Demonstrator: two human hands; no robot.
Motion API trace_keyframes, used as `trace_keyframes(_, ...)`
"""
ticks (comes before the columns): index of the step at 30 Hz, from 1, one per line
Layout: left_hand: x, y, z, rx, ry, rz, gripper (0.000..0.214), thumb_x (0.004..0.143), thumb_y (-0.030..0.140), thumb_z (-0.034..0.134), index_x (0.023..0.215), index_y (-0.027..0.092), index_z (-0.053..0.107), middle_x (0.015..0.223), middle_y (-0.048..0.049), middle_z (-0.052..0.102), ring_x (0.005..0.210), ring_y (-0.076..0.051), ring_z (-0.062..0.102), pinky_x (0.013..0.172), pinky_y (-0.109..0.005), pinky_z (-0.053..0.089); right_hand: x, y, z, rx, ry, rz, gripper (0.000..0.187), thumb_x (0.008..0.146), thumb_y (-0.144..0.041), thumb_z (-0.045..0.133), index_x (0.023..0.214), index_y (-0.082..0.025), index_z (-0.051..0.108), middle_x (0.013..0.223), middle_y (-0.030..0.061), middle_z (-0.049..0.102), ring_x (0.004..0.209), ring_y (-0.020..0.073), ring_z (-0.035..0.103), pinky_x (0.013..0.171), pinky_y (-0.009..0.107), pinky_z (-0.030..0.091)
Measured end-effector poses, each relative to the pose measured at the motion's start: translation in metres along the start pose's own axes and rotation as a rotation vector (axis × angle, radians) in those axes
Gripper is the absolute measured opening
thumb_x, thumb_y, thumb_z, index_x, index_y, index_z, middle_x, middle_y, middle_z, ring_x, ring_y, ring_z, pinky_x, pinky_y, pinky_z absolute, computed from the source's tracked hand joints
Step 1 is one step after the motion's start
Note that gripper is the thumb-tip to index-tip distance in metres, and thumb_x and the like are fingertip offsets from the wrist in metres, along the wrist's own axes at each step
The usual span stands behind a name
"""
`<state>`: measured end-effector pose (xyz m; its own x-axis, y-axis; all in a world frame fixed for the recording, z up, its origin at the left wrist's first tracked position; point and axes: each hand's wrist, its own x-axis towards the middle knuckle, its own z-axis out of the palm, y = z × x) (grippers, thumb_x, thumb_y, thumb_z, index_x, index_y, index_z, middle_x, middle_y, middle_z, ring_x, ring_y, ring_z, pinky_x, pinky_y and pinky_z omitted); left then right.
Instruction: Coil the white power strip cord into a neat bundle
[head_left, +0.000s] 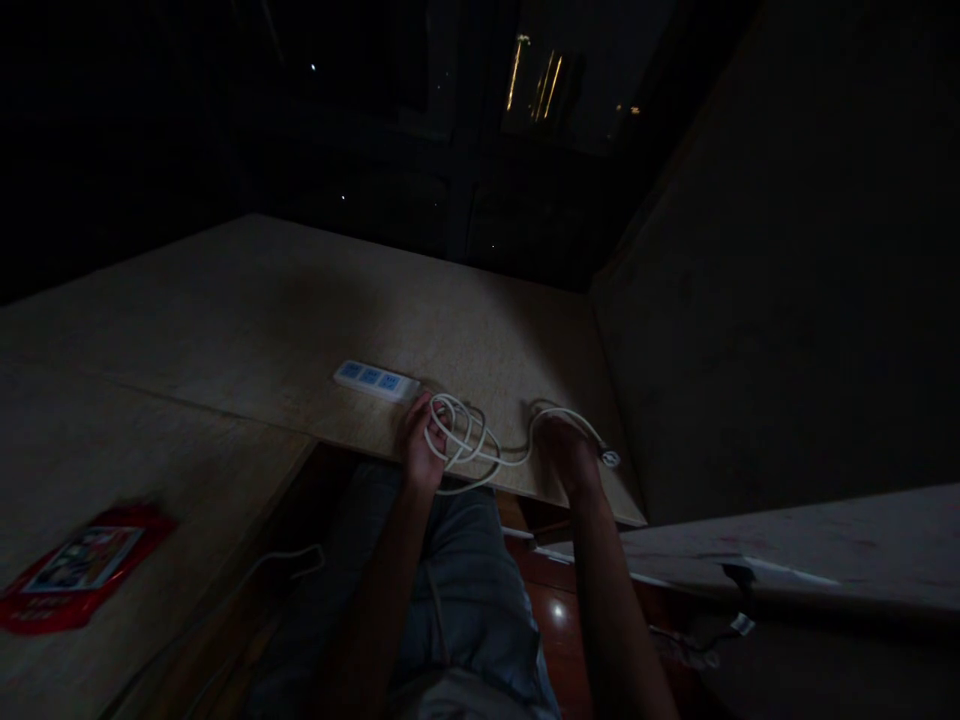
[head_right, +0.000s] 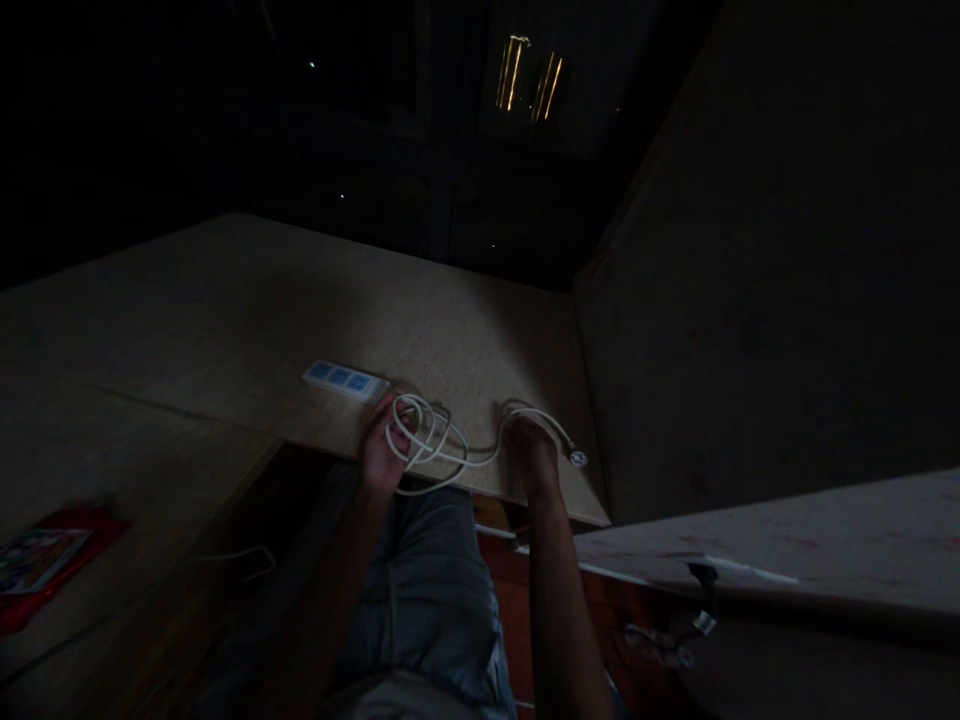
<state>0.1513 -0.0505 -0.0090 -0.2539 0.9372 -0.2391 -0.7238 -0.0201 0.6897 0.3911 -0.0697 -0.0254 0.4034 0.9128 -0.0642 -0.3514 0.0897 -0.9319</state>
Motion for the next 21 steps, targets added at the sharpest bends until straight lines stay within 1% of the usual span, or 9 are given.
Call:
trace_keyframes(2,-0.001,0.0,0.002,0.019,-0.007,0.021,0.047,0.064,0.037,0.077,0.106,0.02,0.064,0.091,-0.0026,0.07,0.075,-0.012,0.064,0.068,-0.023,0.048,-0.02,-0.003,0.014,-0.114,0.059,-0.016,0.028,0.073,-0.031,0.07,0.097,-0.017,0.066,0.101,0.0097,0.07,0.089,0.0206,0.065,0.074,0.035,0.054)
trace_keyframes(4,-0.004,0.0,0.005,0.028,-0.018,0.037,0.047,0.065,0.038,0.077,0.107,0.021,0.064,0.093,-0.0031,0.07,0.079,-0.013,0.064,0.072,-0.024,0.049,-0.044,-0.009,0.033,-0.439,0.102,-0.159,0.035,0.074,-0.034,0.069,0.104,-0.017,0.066,0.11,0.0116,0.067,0.095,0.0217,0.063,0.078,0.034,0.052)
trace_keyframes(7,-0.009,0.001,0.01,0.012,-0.026,0.049,0.046,0.065,0.038,0.078,0.106,0.021,0.065,0.096,-0.0031,0.069,0.083,-0.013,0.064,0.076,-0.025,0.049,-0.077,-0.018,0.062,-0.783,-0.129,-0.28,0.031,0.088,-0.043,0.055,0.101,-0.018,0.069,0.101,0.011,0.07,0.087,0.0211,0.065,0.076,0.032,0.049)
trace_keyframes(9,-0.012,0.001,0.012,0.005,-0.015,0.045,0.046,0.064,0.037,0.079,0.105,0.021,0.065,0.097,-0.003,0.068,0.083,-0.013,0.064,0.077,-0.025,0.049,-0.09,-0.019,0.077,-0.95,-0.255,-0.247,0.034,0.091,-0.046,0.05,0.1,-0.02,0.07,0.086,0.0086,0.072,0.075,0.0201,0.066,0.067,0.028,0.046)
trace_keyframes(11,-0.013,0.001,0.012,0.043,0.002,0.047,0.046,0.064,0.037,0.078,0.105,0.021,0.064,0.101,-0.0039,0.068,0.084,-0.013,0.064,0.076,-0.024,0.049,-0.095,-0.016,0.084,-1.065,-0.292,-0.199,0.036,0.092,-0.048,0.049,0.1,-0.021,0.071,0.076,0.0072,0.072,0.065,0.02,0.066,0.059,0.027,0.041)
trace_keyframes(14,-0.011,-0.001,0.007,0.228,-0.008,0.059,0.046,0.07,0.042,0.072,0.111,0.022,0.063,0.11,-0.0062,0.067,0.091,-0.017,0.065,0.078,-0.027,0.05,-0.093,-0.01,0.086,-1.101,-0.277,-0.157,0.033,0.09,-0.046,0.051,0.095,-0.02,0.071,0.072,0.0073,0.072,0.061,0.02,0.065,0.056,0.026,0.038)
trace_keyframes(16,-0.009,0.0,0.003,0.453,-0.056,0.119,0.043,0.073,0.042,0.07,0.112,0.022,0.063,0.111,-0.0075,0.067,0.1,-0.022,0.063,0.086,-0.033,0.049,-0.09,-0.006,0.085,-1.06,-0.255,-0.157,0.032,0.089,-0.043,0.051,0.09,-0.018,0.071,0.072,0.0073,0.072,0.06,0.0194,0.064,0.056,0.026,0.039)
trace_keyframes(18,-0.01,0.005,0.0,0.719,-0.114,0.266,0.043,0.072,0.037,0.072,0.111,0.021,0.065,0.115,-0.01,0.065,0.114,-0.028,0.057,0.101,-0.041,0.043,-0.089,-0.004,0.084,-0.996,-0.224,-0.162,0.032,0.088,-0.041,0.05,0.091,-0.017,0.071,0.072,0.0072,0.071,0.06,0.019,0.063,0.057,0.026,0.04)
trace_keyframes(21,-0.019,0.017,0.002,1.047,-0.206,0.543,0.049,0.069,0.029,0.076,0.116,0.021,0.067,0.138,-0.0138,0.05,0.138,-0.034,0.034,0.115,-0.048,0.025,-0.09,-0.001,0.086,-0.872,-0.182,-0.148,0.033,0.088,-0.042,0.05,0.094,-0.016,0.07,0.073,0.0064,0.071,0.062,0.0185,0.062,0.057,0.026,0.042)
